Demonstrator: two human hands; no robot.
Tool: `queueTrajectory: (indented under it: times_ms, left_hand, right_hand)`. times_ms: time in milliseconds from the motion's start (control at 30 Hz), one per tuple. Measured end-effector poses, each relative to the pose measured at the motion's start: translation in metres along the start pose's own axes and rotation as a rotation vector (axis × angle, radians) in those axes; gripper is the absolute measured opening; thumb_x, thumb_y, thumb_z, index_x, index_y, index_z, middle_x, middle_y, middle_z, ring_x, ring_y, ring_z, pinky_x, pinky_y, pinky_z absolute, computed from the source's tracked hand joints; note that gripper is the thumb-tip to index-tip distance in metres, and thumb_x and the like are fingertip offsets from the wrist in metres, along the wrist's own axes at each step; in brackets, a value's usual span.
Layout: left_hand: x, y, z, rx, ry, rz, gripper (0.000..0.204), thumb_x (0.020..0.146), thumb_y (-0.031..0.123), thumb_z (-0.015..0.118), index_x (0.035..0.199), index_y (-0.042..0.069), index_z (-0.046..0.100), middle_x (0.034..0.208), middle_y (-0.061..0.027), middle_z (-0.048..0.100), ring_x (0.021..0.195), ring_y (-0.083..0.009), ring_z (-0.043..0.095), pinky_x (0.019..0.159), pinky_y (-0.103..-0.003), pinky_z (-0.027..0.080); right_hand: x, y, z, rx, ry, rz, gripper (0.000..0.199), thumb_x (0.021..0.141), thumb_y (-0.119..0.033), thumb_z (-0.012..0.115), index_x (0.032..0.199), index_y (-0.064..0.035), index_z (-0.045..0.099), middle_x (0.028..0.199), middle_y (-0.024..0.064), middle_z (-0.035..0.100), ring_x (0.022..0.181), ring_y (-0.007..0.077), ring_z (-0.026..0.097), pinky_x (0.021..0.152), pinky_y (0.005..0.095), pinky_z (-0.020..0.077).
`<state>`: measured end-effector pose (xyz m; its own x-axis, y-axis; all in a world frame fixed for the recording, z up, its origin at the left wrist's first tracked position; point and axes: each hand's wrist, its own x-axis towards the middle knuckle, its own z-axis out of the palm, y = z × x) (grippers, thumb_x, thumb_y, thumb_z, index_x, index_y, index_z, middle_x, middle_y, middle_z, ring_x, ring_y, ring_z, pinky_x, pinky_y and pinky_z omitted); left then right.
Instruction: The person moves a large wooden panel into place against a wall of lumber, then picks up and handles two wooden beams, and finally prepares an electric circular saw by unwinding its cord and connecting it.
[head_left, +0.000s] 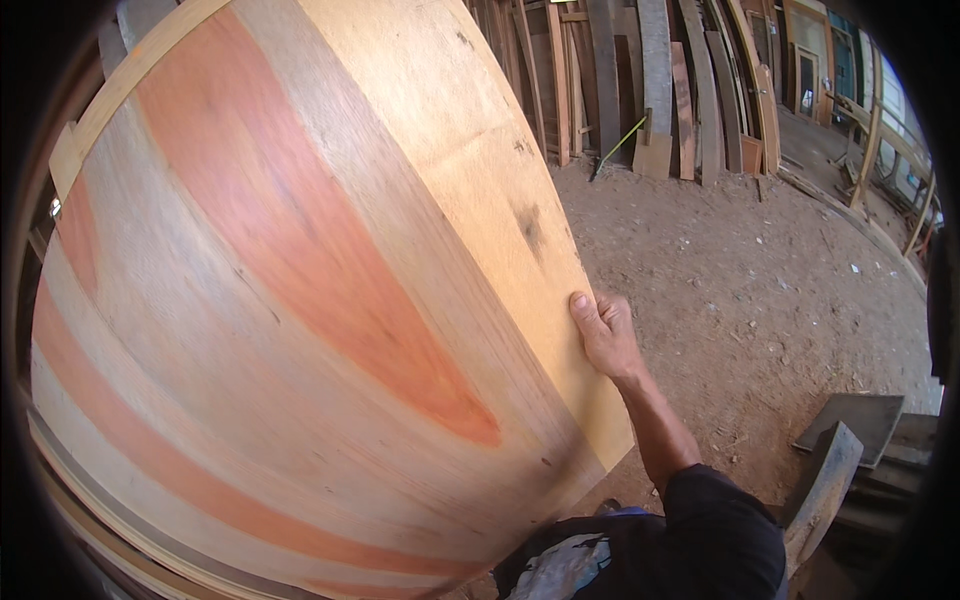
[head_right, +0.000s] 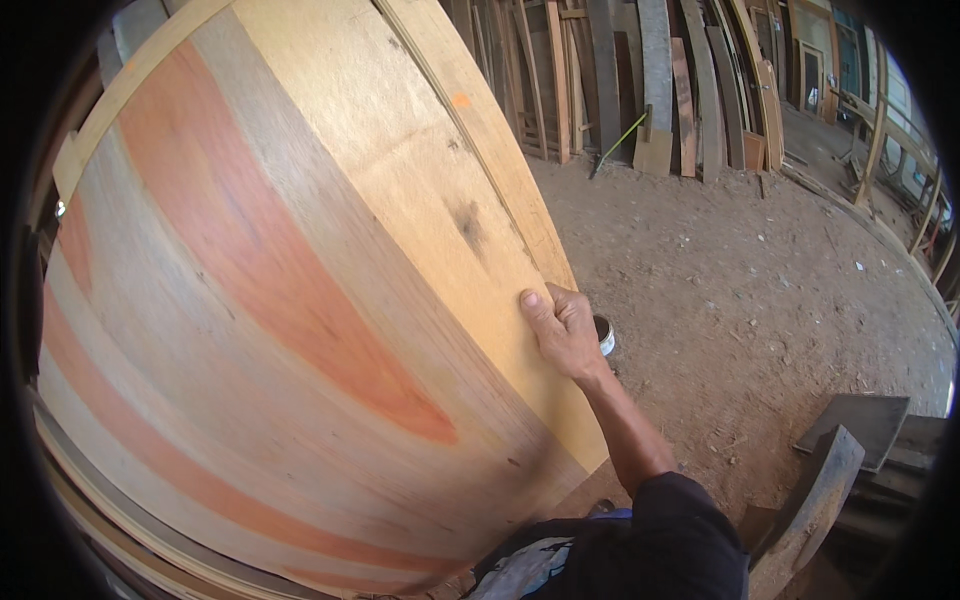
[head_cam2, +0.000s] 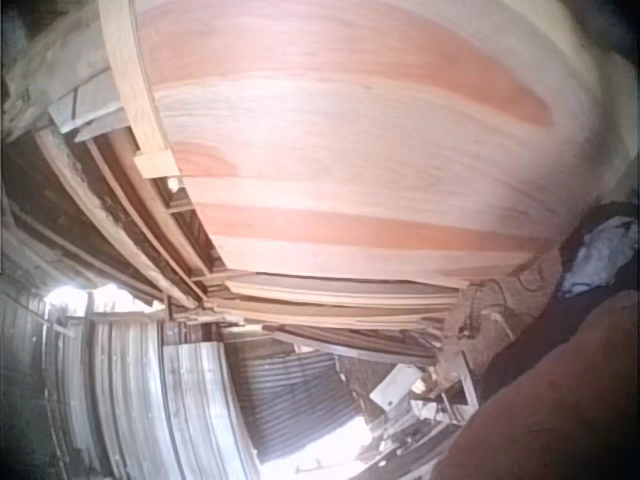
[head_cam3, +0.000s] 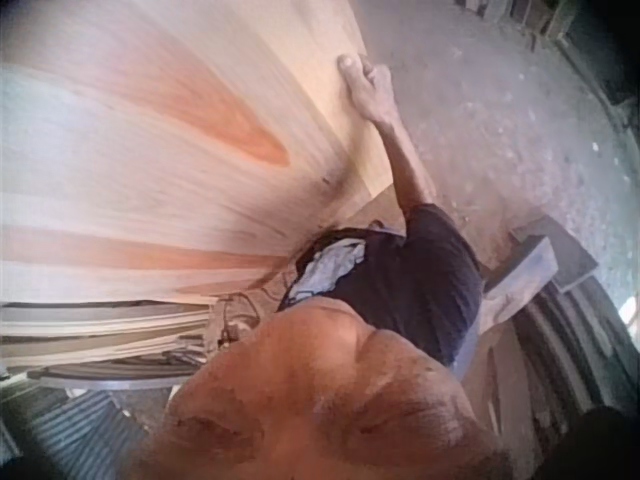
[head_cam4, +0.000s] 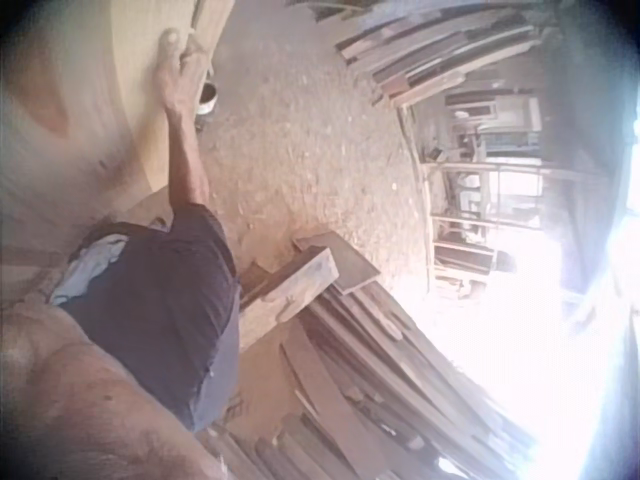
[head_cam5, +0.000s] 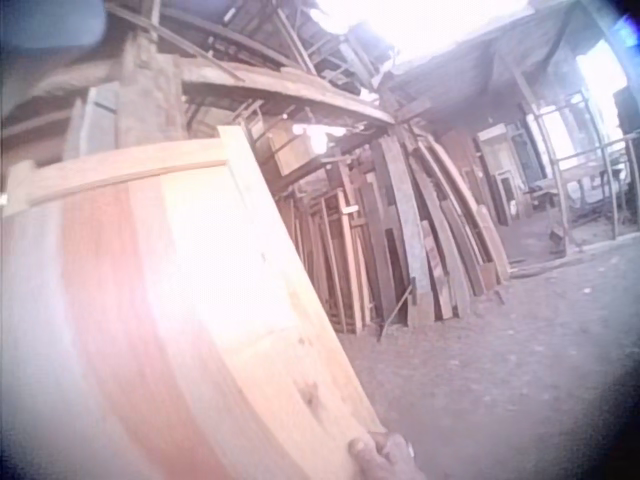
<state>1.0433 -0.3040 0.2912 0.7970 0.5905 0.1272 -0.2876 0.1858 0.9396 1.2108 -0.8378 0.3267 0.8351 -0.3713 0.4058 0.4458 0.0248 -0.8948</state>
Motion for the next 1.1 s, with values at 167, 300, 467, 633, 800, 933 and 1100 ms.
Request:
queueTrajectory:
  times_ms: [167,300,467,633,800,933,1100]
  left_hand:
    - [-0.046,-0.123,0.005,-0.211,0.066,-0.295,0.079,0.087,0.055,0.062,0.144,0.007,0.034,0.147,-0.0133,0.037,0.133,-0.0319,0.035,0.109,-0.054,0.030]
    - [-0.067,-0.196,0.017,-0.389,0.095,-0.454,0.081,0.086,0.056,0.062,0.145,0.009,0.033,0.148,-0.0123,0.036,0.134,-0.0319,0.034,0.110,-0.055,0.029]
    - [-0.073,-0.244,0.014,-0.537,0.154,-0.543,0.082,0.085,0.057,0.063,0.146,0.011,0.032,0.149,-0.0110,0.036,0.135,-0.0318,0.032,0.110,-0.056,0.028]
    - [-0.051,-0.256,0.008,-0.662,0.139,-0.545,0.084,0.083,0.058,0.064,0.147,0.014,0.030,0.149,-0.0097,0.036,0.137,-0.0318,0.031,0.111,-0.057,0.026]
    - [-0.011,-0.251,0.014,-0.864,0.053,-0.484,0.086,0.082,0.059,0.064,0.148,0.016,0.028,0.150,-0.0084,0.035,0.138,-0.0317,0.029,0.112,-0.058,0.025]
    - [0.016,-0.254,0.025,-0.935,0.009,-0.427,0.088,0.082,0.059,0.065,0.149,0.019,0.027,0.151,-0.0074,0.035,0.139,-0.0317,0.028,0.112,-0.059,0.024]
    - [0.038,-0.210,0.069,-0.685,0.055,-0.337,0.091,0.083,0.067,0.057,0.150,0.015,0.024,0.152,-0.0128,0.029,0.141,-0.0349,0.021,0.112,-0.058,0.026]
  right_hand:
    - [-0.003,0.000,0.011,0.012,-0.011,0.040,0.048,0.096,-0.043,0.057,0.086,0.0033,0.063,0.065,-0.0022,0.055,0.058,0.0049,0.047,0.049,0.0264,0.0370]
    - [-0.015,-0.008,0.016,0.024,-0.037,0.018,0.048,0.092,-0.044,0.063,0.085,0.0031,0.063,0.067,-0.0015,0.056,0.059,0.0053,0.047,0.049,0.0261,0.0380]
    - [-0.010,-0.002,0.034,-0.104,-0.070,0.005,0.048,0.088,-0.045,0.068,0.084,0.0021,0.062,0.066,-0.0009,0.056,0.059,0.0069,0.049,0.051,0.0265,0.0402]
    - [0.017,-0.009,0.049,-0.055,-0.041,-0.137,0.048,0.087,-0.046,0.069,0.084,0.0018,0.063,0.067,0.0007,0.058,0.061,0.0077,0.052,0.052,0.0272,0.0420]
    - [0.060,-0.027,0.068,0.055,0.101,-0.231,0.039,0.088,-0.036,0.069,0.095,0.0024,0.068,0.079,0.0040,0.066,0.067,0.0095,0.057,0.057,0.0267,0.0467]
    - [0.094,-0.045,0.060,0.123,0.115,-0.243,0.036,0.089,-0.031,0.068,0.101,0.0032,0.069,0.084,0.0052,0.068,0.074,0.0117,0.060,0.065,0.0277,0.0492]
    - [0.147,-0.047,0.021,0.162,0.145,-0.215,0.049,0.091,-0.033,0.066,0.117,0.0082,0.059,0.105,0.0163,0.065,0.095,0.0256,0.065,0.086,0.0356,0.0519]
